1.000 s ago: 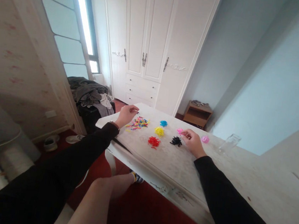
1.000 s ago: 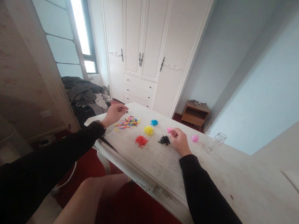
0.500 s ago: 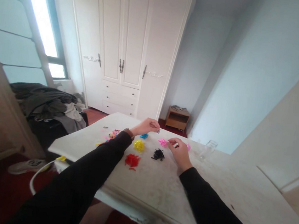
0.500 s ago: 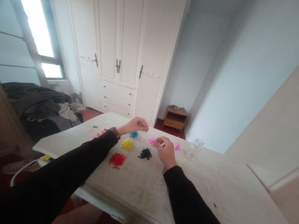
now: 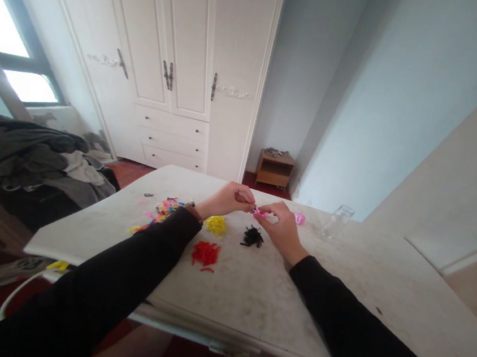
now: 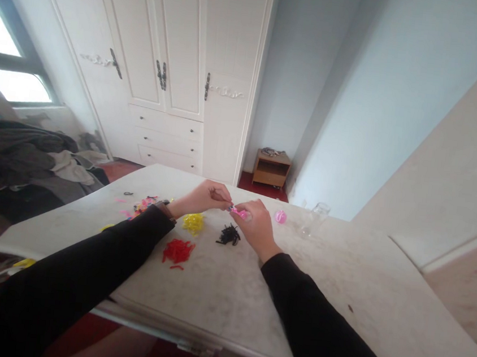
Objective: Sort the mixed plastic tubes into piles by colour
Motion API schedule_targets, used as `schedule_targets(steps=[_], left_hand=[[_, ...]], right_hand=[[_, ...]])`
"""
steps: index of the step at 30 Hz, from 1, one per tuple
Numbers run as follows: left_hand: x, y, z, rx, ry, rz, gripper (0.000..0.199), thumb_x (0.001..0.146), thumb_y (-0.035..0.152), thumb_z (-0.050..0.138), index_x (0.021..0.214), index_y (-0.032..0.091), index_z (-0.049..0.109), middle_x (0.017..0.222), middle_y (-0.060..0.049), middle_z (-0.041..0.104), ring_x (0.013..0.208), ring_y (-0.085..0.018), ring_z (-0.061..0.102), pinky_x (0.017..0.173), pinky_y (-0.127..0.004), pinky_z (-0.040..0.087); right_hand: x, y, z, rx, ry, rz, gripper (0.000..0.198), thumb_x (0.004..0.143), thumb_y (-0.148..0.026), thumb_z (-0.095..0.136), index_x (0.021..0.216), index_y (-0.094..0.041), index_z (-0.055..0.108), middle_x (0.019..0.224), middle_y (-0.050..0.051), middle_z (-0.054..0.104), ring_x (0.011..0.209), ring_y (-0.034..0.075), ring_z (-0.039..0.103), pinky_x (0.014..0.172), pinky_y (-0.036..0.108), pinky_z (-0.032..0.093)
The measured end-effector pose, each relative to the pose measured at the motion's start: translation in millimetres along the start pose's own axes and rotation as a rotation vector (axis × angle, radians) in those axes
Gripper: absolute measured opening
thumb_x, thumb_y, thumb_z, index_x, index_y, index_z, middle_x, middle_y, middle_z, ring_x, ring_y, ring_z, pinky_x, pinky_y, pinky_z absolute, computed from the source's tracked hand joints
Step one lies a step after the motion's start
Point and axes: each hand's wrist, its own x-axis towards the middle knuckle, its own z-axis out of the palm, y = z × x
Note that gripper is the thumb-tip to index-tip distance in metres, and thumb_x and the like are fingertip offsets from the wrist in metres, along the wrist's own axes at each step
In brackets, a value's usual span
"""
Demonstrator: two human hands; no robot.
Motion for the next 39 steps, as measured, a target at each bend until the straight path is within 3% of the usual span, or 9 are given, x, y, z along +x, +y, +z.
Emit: schedule_targets(steps=[6, 27, 39], left_hand=[[-3, 6, 2, -0.007, -0.012, -0.033, 0.037, 0.067, 0.039, 0.090, 0.080, 0.011, 0.069, 0.079, -0.010, 0.077, 0.074, -0.018, 0.075, 0.071, -0.029, 0.061], [-6, 8, 1, 0.105, 0.027, -0.007, 0.031, 0.069, 0.035, 0.089, 0.079, 0.012, 0.071, 0.077, -0.008, 0.077, 0.072, -0.017, 0.075, 0.066, -0.025, 0.059], [-7, 8, -5, 0.325, 0.038, 0.091, 0.018, 0.076, 0.030, 0.081, 0.084, 0.015, 0.080, 0.084, -0.008, 0.079, 0.075, -0.018, 0.074, 0.068, -0.024, 0.058]], right_hand=[[0, -4, -1, 0.007, -0.001, -0.018, 0.014, 0.093, -0.034, 0.068, 0.085, -0.024, 0.075, 0.083, 0.005, 0.074, 0.083, 0.023, 0.063, 0.076, 0.037, 0.048], [-1, -5, 0, 0.058, 0.015, 0.077, 0.015, 0.089, -0.036, 0.068, 0.083, -0.023, 0.074, 0.080, 0.004, 0.073, 0.076, 0.021, 0.063, 0.072, 0.035, 0.050], [-1, -7, 0, 0.077, 0.060, 0.110, 0.016, 0.089, -0.034, 0.066, 0.080, -0.023, 0.073, 0.081, 0.004, 0.073, 0.075, 0.020, 0.062, 0.072, 0.034, 0.050]])
